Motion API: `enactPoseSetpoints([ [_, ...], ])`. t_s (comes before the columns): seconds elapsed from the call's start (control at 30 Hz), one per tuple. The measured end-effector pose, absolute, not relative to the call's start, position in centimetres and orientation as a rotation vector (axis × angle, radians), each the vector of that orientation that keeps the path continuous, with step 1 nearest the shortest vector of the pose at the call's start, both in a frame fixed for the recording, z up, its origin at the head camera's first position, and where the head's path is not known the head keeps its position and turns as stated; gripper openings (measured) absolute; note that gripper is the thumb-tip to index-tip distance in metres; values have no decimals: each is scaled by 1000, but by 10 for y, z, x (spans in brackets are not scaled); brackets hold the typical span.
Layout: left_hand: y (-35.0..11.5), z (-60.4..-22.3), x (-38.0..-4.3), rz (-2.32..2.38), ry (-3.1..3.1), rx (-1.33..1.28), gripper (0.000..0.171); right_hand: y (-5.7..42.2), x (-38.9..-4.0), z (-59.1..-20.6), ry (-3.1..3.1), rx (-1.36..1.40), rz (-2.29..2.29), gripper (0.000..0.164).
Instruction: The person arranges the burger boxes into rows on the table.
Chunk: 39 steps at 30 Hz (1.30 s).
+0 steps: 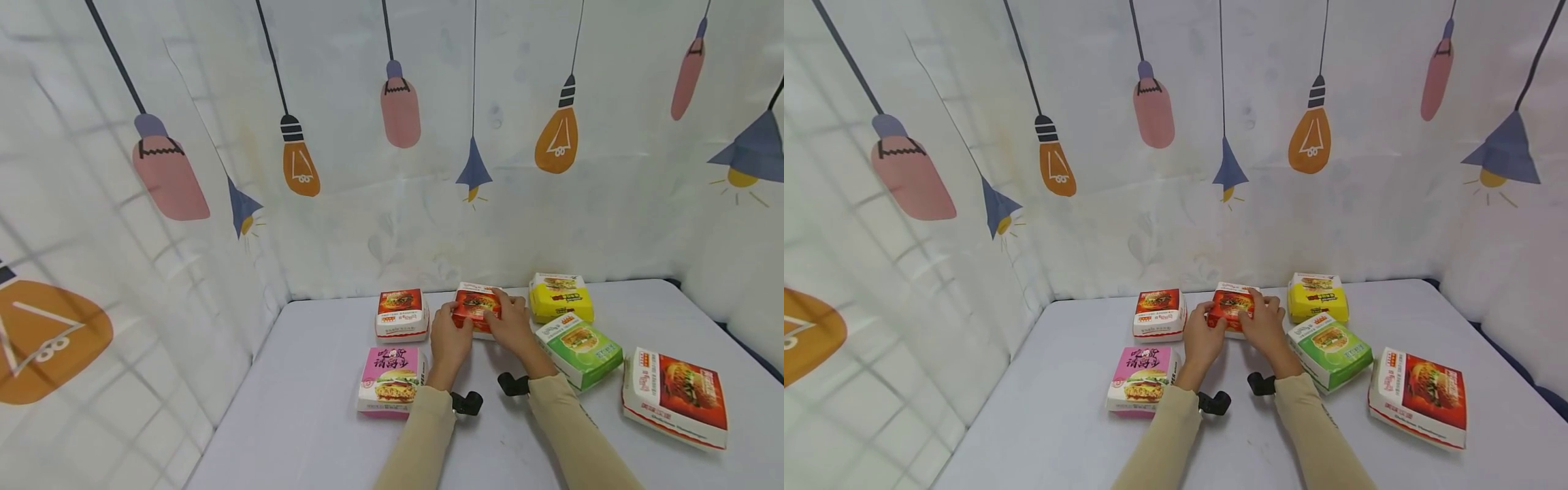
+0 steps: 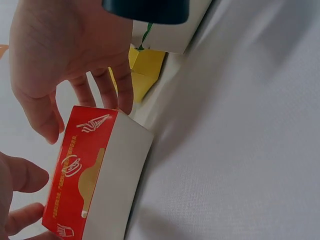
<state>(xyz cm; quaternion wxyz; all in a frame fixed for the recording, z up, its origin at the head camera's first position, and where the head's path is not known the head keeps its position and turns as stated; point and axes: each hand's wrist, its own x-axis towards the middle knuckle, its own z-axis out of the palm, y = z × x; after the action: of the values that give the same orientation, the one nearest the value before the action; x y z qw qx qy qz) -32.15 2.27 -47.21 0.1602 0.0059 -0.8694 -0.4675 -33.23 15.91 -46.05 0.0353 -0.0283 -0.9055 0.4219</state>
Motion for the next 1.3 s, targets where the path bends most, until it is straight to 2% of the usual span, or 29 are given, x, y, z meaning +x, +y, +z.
enactPoseSetpoints([
  [0.43,21,-475,-324,-1331,-2494,26,43,156,-332,-461,-2847,-140,1242,67],
  [0.97,25,-476,-321,-1229,-2480,53,53,160,-335,-465,-2805,2,1275,63],
  [1.3,25,-476,-322,-1249,-2480,51,56,161,-334,-467,-2775,-4,1286,59],
])
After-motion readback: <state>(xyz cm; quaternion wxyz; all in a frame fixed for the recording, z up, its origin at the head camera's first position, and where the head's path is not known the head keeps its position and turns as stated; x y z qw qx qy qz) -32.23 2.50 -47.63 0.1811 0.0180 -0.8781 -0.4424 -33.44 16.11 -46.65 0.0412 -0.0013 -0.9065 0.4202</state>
